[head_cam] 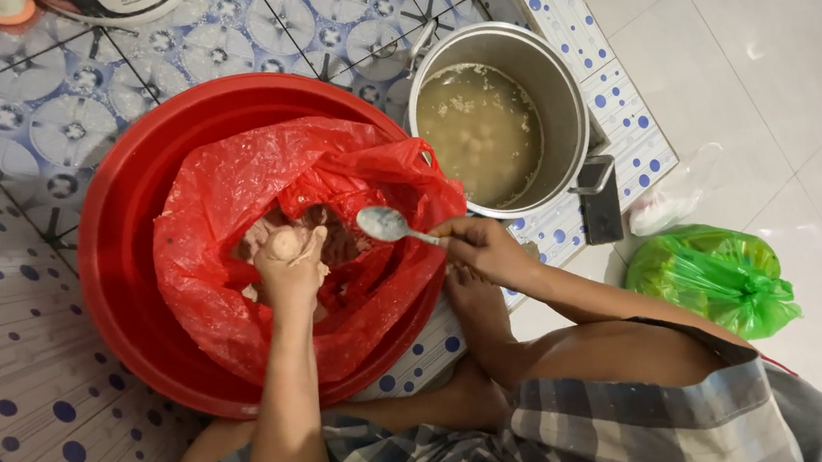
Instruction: Using a spoon to scoop meat mixture from a basin and drop it into a pot of liquid to form meatballs.
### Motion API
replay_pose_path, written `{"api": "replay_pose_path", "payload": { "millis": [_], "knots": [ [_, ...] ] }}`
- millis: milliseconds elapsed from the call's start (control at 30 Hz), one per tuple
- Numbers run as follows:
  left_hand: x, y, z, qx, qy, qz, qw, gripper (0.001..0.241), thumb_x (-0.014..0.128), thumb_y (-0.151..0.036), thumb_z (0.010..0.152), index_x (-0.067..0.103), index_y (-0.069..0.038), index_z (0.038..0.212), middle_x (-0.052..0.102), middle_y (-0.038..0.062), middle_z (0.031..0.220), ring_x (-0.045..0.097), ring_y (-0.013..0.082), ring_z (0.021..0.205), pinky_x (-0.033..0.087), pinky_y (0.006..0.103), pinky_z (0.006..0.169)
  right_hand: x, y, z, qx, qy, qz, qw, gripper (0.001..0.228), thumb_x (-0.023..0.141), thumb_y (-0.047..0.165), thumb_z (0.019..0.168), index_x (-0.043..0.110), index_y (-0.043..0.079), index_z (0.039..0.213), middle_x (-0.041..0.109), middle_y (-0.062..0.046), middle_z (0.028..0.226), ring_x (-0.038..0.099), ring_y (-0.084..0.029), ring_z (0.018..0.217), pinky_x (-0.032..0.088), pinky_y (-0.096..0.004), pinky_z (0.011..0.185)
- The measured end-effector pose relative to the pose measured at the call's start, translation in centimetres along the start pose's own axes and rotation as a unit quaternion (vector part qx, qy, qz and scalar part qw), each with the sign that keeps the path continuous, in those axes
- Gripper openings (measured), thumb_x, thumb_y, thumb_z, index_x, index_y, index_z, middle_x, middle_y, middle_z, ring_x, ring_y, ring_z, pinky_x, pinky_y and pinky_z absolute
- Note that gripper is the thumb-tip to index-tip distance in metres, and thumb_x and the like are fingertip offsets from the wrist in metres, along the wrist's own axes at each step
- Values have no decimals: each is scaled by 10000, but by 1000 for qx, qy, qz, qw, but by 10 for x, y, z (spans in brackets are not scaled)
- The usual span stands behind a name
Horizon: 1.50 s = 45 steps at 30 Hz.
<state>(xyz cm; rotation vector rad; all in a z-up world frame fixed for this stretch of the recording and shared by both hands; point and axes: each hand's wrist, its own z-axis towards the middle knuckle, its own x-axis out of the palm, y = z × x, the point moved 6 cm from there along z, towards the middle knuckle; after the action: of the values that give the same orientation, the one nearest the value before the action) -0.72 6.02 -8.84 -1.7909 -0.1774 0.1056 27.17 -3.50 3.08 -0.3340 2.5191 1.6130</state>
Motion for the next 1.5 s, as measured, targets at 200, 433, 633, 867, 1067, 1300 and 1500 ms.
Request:
{"api": "replay_pose_path", "payload": {
  "millis": [200, 433, 633, 867, 1067, 1300, 1500],
  "knots": [
    [14, -45, -16, 32, 101, -1, 994, 371, 960, -155, 766, 609, -49, 822, 557, 14, 631, 582, 102, 542, 516, 260, 458, 0, 10, 0, -20, -52, 75, 996, 187, 599, 43, 979, 698, -29, 1120, 617, -108, 545, 533, -104, 327, 390, -180, 294],
    [21, -58, -22, -21, 130, -97, 987, 91, 728, -104, 913, 699, -32, 961, 651, 80, 657, 581, 78, 492, 548, 225, 477, 6, 22, -4, -2, -53, 76, 996, 198, 612, 33, 963, 717, -45, 1112, 603, -108, 537, 485, -61, 351, 340, -168, 303],
    [19, -47, -20, -19, 118, -18, 993, 180, 850, -42, 801, 698, -17, 893, 708, 107, 646, 549, 91, 390, 497, 233, 370, 4, 21, 0, -3, -52, 69, 996, 207, 616, 36, 964, 718, -54, 1121, 599, -111, 535, 465, -56, 364, 330, -170, 308],
    [15, -65, -23, 66, 111, 1, 992, 269, 936, -78, 744, 674, -24, 727, 640, 96, 523, 555, 114, 366, 433, 270, 319, 9, 17, -5, 14, -58, 90, 994, 221, 604, 23, 964, 710, -67, 1136, 571, -123, 517, 411, -41, 330, 298, -163, 297],
    [10, -37, -18, 55, 167, -94, 980, 138, 744, 13, 865, 705, 22, 996, 650, 54, 706, 610, 98, 608, 593, 297, 570, 12, 19, -4, 13, -56, 106, 993, 219, 610, 21, 959, 709, -70, 1132, 572, -117, 512, 417, -30, 320, 307, -155, 287],
    [19, -81, -34, -18, 147, -62, 987, 190, 841, -38, 824, 744, -14, 986, 709, 104, 673, 549, 82, 439, 510, 222, 396, 11, 18, -4, 11, -58, 112, 992, 207, 617, 31, 963, 705, -70, 1121, 543, -110, 510, 396, -26, 319, 301, -160, 283],
    [15, -50, -29, 29, 97, -6, 995, 150, 842, 22, 784, 696, 4, 814, 655, 112, 613, 516, 103, 430, 449, 294, 345, 11, 31, -6, 4, -55, 114, 992, 199, 609, 16, 967, 696, -81, 1117, 521, -109, 513, 369, -22, 327, 282, -164, 287]
  ]
}}
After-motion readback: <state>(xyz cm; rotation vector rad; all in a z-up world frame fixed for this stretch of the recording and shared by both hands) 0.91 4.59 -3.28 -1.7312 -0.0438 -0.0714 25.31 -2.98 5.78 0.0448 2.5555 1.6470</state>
